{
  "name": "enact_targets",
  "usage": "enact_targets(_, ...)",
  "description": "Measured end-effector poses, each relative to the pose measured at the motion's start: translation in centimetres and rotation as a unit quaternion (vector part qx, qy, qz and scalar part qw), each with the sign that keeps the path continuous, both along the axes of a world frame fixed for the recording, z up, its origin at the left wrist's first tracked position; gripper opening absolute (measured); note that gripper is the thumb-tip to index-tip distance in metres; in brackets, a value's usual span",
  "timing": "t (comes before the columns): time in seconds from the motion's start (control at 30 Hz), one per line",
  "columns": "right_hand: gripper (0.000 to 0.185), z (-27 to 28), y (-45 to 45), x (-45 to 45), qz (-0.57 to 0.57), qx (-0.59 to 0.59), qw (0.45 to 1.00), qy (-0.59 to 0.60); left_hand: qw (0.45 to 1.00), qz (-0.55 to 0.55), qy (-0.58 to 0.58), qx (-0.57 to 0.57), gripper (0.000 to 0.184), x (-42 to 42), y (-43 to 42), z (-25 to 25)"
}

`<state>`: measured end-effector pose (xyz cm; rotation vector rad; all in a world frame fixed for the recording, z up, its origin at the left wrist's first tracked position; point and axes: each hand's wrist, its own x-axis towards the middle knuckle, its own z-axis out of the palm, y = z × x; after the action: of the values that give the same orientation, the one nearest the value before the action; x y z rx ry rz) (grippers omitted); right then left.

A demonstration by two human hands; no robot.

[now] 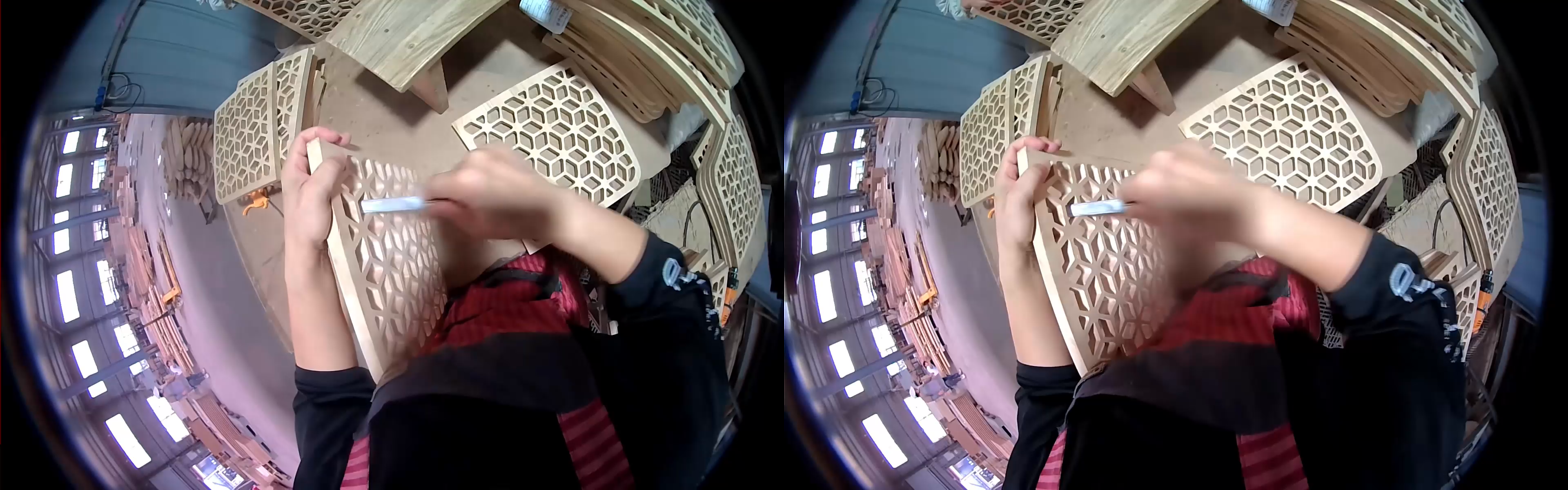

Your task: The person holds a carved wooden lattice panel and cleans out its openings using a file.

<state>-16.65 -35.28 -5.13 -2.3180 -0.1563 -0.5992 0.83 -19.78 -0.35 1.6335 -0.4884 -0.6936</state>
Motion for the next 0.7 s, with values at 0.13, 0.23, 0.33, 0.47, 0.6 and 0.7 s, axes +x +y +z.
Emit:
enact_targets(0.13, 0.016, 0.7, -1.0, -0.1, 0.020, -0.001, 0.992, 0.127, 1.000, 0.004, -0.018, 0.008, 0.025, -0.1, -0.3, 0.1)
enact_targets(0.23, 0.021, -0.6, -0.2, 1.5, -0.008, 0.016, 0.999, 0.042, 0.998, 0.000, -0.054, 0.025, 0.027, 0.7, 0.1, 0.0)
enact_targets(0.33, 0.021, -0.4, 0.7, 0.5, -0.035, -0.013, 0.999, 0.010, 0.999, 0.002, -0.036, 0.013, 0.027, 0.2, 0.2, 0.0)
enact_targets(0.47, 0.014, 0.7, -1.3, -1.1, -0.018, -0.042, 0.995, 0.091, 0.999, -0.001, -0.041, 0.013, 0.027, -0.7, -0.8, 0.3)
enact_targets(0.6, 0.016, -0.7, -0.6, 1.2, -0.046, -0.072, 0.996, 0.022, 0.999, 0.001, -0.032, 0.008, 0.026, -1.0, -1.3, 0.3)
enact_targets(0.7, 0.019, -1.4, -0.4, 1.6, -0.028, -0.047, 0.998, 0.020, 1.000, 0.005, -0.028, 0.012, 0.026, -1.0, -1.1, 0.5)
